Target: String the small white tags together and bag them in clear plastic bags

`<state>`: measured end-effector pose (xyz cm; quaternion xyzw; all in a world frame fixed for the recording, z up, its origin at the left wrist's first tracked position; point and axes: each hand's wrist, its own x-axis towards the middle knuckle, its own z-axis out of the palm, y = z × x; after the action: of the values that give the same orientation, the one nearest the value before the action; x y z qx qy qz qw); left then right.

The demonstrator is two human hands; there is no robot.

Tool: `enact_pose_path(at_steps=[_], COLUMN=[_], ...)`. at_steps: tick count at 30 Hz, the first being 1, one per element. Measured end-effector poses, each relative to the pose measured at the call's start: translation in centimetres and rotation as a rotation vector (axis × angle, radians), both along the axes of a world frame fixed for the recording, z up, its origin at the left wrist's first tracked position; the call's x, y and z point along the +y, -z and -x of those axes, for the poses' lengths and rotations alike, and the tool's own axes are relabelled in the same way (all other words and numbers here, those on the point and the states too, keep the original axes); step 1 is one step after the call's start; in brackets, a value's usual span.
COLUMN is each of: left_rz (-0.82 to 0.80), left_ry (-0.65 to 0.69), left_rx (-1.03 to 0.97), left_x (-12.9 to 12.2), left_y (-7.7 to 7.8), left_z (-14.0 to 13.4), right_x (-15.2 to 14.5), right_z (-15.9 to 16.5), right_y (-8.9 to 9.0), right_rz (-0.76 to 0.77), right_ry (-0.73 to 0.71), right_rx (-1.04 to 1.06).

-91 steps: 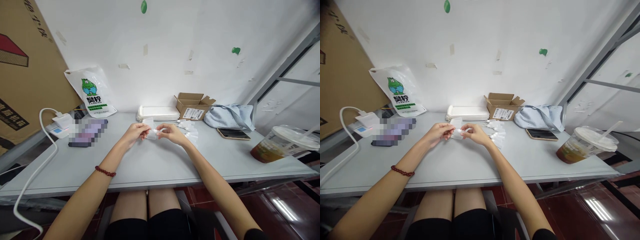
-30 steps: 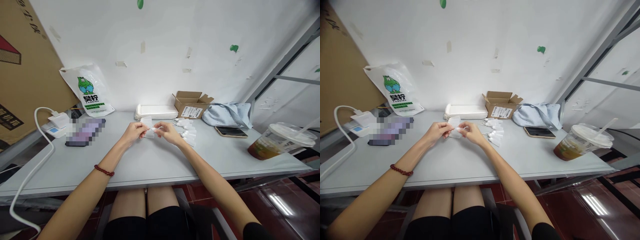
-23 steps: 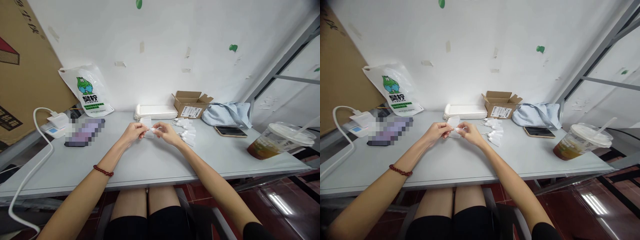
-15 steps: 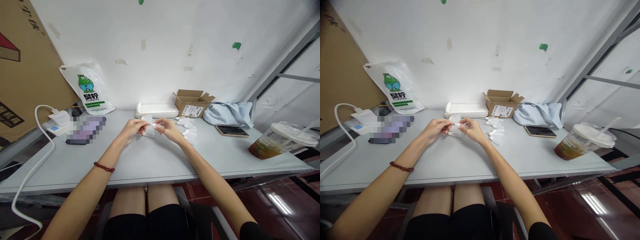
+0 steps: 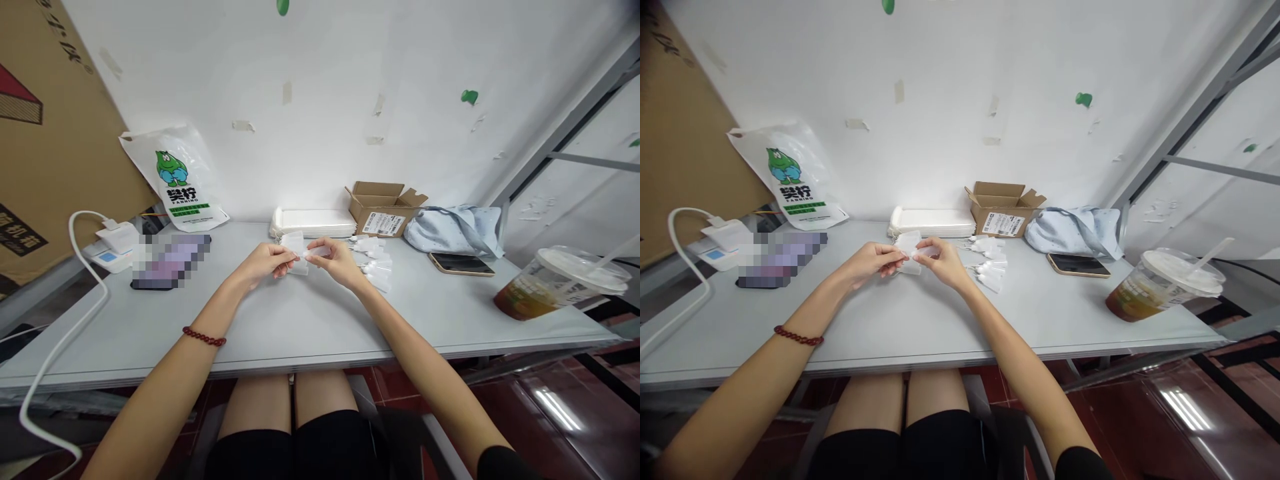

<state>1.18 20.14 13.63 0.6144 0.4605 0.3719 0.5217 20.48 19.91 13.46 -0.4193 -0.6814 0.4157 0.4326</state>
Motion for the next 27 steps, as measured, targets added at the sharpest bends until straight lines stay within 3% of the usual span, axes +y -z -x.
enact_pose_path(at_steps=[16, 22, 27], left_rz=[0.026, -0.127, -0.22], left_ry=[-0.011, -0.289, -0.59], left_rx=[-0.131, -0.216, -0.174], left_x=[0.3, 2.3, 4.1], left_y=[1.1, 2.1, 3.2], left_z=[-0.8, 0.0, 0.4], right_x=[0.8, 1.9, 2.7], right_z=[0.1, 0.1, -0.8], right_y=[1.7, 1.8, 1.8], right_rz=[-0.161, -0.096, -0.073], right_ry=[-0.09, -0.024, 0.116], right_rx=[-0.019, 0.168, 0.263])
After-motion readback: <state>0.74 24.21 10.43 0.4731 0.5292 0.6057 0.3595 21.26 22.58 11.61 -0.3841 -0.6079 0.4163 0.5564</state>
